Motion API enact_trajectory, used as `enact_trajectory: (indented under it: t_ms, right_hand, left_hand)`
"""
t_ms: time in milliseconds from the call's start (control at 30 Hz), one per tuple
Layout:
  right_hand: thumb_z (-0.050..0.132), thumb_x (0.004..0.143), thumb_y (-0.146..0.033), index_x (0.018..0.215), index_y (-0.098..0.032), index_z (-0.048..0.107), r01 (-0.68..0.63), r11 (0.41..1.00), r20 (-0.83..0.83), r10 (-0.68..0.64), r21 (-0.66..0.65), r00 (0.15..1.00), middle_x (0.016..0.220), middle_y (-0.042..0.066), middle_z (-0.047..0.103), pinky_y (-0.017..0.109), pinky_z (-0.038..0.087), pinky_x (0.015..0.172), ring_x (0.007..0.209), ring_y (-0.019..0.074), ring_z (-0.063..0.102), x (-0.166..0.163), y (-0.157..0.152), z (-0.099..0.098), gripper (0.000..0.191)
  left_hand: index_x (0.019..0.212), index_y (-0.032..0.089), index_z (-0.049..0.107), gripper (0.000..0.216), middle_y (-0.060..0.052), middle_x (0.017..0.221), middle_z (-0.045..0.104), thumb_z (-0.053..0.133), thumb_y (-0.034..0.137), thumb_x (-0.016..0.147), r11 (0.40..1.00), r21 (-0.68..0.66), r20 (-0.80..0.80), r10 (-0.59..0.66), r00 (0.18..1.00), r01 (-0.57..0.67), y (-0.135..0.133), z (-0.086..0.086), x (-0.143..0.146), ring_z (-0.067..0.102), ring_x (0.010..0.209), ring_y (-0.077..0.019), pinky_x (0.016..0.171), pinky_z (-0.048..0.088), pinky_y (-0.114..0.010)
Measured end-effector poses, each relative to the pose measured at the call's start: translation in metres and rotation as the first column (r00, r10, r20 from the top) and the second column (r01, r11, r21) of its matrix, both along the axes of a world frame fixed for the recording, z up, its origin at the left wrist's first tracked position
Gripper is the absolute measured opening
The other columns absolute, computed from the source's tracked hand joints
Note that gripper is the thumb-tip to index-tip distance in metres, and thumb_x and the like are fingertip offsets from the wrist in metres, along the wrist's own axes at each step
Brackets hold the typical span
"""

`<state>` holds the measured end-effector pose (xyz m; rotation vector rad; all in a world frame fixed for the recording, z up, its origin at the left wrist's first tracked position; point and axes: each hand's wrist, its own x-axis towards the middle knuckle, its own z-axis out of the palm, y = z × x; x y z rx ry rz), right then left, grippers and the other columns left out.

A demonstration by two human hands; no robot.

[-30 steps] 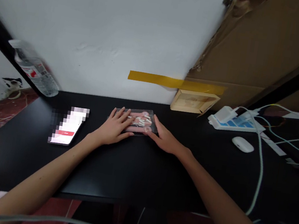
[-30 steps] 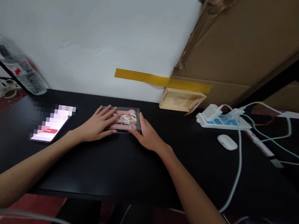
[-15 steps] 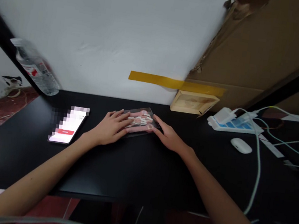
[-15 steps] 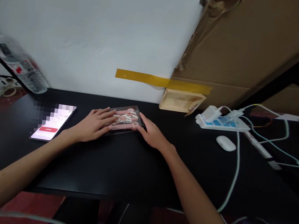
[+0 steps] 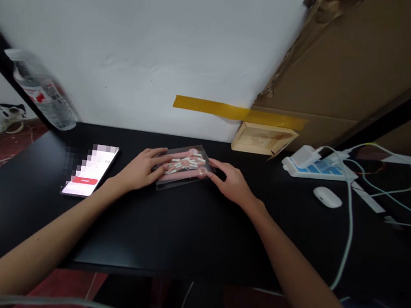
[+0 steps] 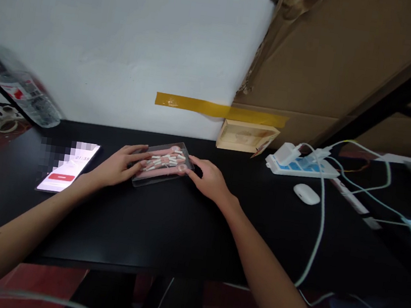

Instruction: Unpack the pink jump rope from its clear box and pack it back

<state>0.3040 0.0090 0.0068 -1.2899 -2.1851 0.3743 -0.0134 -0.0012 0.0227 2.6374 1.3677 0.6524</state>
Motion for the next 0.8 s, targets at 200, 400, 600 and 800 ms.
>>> enact_trajectory:
  t_ms: [200, 400, 600, 800]
  right_hand:
    - [0.050, 0.095, -0.048, 0.146, -0.018, 0.051, 0.187, 0.980, 0.031, -0.189, 0.073, 0.981, 0.153, 0.016, 0.047, 0.060, 0.037, 0.115, 0.142, 0.0377, 0.042, -0.011, 0.002, -0.010, 0.059]
    - [0.038, 0.100, -0.054, 0.151, -0.018, 0.044, 0.068, 0.997, -0.055, -0.067, 0.020, 0.996, 0.157, 0.015, 0.043, 0.054, 0.031, 0.120, 0.147, 0.0302, 0.036, -0.022, -0.011, -0.007, 0.062]
    - [0.042, 0.098, -0.061, 0.157, -0.023, 0.033, -0.122, 0.988, -0.037, 0.119, -0.090, 0.992, 0.165, 0.013, 0.027, 0.054, 0.026, 0.122, 0.152, 0.0302, 0.024, -0.012, -0.010, -0.004, 0.071]
    - [0.042, 0.097, -0.065, 0.163, -0.025, 0.005, -0.215, 0.971, 0.009, 0.217, -0.109, 0.976, 0.169, 0.010, 0.009, 0.058, 0.019, 0.124, 0.155, 0.0312, 0.011, -0.002, -0.003, -0.007, 0.085]
  left_hand:
    - [0.129, 0.021, 0.068, 0.047, -0.013, 0.137, 0.058, 0.035, 0.044, 0.104, 0.995, 0.091, -0.089, 0.046, 0.995, -0.037, -0.012, 0.005, 0.015, 0.060, 0.114, -0.0315, 0.101, 0.047, -0.052]
    - [0.134, 0.017, 0.062, 0.046, -0.017, 0.132, 0.057, 0.040, 0.044, 0.104, 0.995, 0.077, -0.017, -0.054, 0.998, 0.055, -0.028, 0.001, 0.033, 0.061, 0.118, -0.0321, 0.098, 0.052, -0.050]
    - [0.130, 0.018, 0.062, 0.036, -0.013, 0.123, 0.063, 0.043, 0.036, 0.104, 0.986, 0.083, 0.105, -0.156, 0.982, 0.148, -0.027, 0.002, 0.033, 0.061, 0.114, -0.0270, 0.098, 0.052, -0.047]
    - [0.157, 0.017, 0.025, 0.065, -0.016, 0.163, 0.027, 0.039, 0.049, 0.103, 0.994, -0.030, 0.156, -0.100, 0.983, 0.106, 0.005, -0.017, 0.021, 0.027, 0.150, -0.0311, 0.121, 0.028, -0.052]
